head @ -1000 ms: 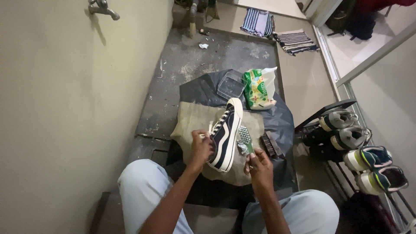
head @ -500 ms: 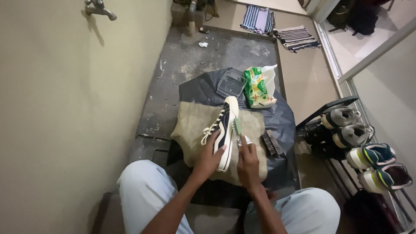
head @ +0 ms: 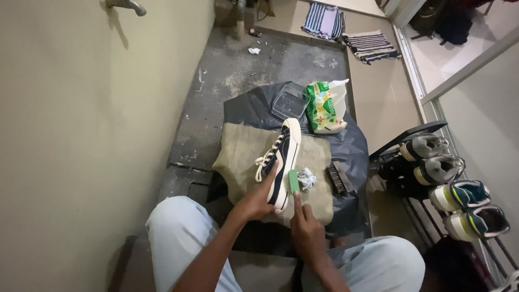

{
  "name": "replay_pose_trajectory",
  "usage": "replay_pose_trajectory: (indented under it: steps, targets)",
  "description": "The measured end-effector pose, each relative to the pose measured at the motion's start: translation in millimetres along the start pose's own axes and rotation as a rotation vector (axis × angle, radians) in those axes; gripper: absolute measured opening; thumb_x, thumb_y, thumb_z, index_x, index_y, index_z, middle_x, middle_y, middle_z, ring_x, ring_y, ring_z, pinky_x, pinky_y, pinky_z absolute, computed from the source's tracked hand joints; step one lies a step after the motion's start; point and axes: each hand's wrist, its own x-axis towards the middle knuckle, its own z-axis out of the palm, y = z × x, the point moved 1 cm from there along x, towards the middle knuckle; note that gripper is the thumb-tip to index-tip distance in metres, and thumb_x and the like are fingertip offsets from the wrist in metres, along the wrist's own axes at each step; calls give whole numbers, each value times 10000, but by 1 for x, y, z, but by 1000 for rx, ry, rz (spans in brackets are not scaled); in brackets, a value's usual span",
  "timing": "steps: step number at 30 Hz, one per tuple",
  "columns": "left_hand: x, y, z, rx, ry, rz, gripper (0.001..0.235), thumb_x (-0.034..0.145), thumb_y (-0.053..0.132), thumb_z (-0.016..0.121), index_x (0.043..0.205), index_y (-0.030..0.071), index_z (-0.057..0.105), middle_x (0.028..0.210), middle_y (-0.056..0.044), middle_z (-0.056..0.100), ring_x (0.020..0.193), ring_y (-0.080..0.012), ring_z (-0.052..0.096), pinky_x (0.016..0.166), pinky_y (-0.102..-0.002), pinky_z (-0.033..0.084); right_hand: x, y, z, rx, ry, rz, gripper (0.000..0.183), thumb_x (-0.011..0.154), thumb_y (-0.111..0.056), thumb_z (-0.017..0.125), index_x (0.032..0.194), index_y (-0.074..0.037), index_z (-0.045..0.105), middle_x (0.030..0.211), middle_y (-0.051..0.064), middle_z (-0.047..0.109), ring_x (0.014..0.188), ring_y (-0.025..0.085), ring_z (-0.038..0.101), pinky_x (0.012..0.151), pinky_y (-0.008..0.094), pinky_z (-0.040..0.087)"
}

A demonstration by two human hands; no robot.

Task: The person scrubs the white rubber sole of a black and white sneaker with a green brush, then wipes it with a tissue. They place the shoe on a nearby shoe rack and repeat the process on the second shoe.

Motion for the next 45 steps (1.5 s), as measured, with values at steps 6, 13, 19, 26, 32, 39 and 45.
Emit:
replay_pose_trajectory:
  steps: [6,13,19,26,32,39,45]
  targets:
    - [5,0,1,-19,0,-17,1333,722,65,895,1679,261,-13,1607,-356,282,1417,-576,361,1162,-606,358,60,15,3,-86,52,-25,654,898,-75,599,1538,-122,471,858,62,601,478,249,642,414,379,511]
    - [3,-1,-1,-4,6,-55,1363,696,111,918,1675,325,-5,1593,-323,342,1408,-534,409,1149,-574,396,96,21,4,-121,27,-55,720,928,-56,545,1621,-110,357,875,77,574,420,261,592,404,396,467]
    - [9,-10,6,-25,39,-91,1389,708,-13,898,1641,361,-60,1694,-203,184,1527,-376,299,1172,-449,364,11,7,2,190,-166,-27,725,936,32,548,1603,-81,287,933,108,679,442,131,478,381,284,470]
    - [16,-6,12,74,-26,-127,1292,777,-37,773,1666,397,-59,1285,-254,634,951,-323,664,804,-365,516,-16,3,4,-259,6,-37,782,796,-107,578,1562,-156,427,784,-3,470,348,197,426,318,392,374]
    - [13,0,11,48,-16,-74,1353,726,83,882,1652,355,-66,1660,-153,326,1415,-374,468,1052,-402,450,80,19,11,-44,-134,65,708,908,-36,566,1584,-64,355,985,149,632,471,331,547,366,451,415]
    - [17,-15,14,92,19,-122,1296,786,73,842,1651,396,-68,1460,-151,550,1222,-343,620,932,-410,517,81,5,4,5,-137,82,698,940,44,499,1601,-52,298,960,138,625,453,271,548,339,412,419]
    - [19,-24,14,25,54,-50,1348,727,85,910,1647,404,-22,1665,-150,310,1482,-355,398,1089,-408,438,-7,-12,5,83,-201,121,803,907,-128,627,1622,-146,260,979,109,565,532,297,590,407,451,476]
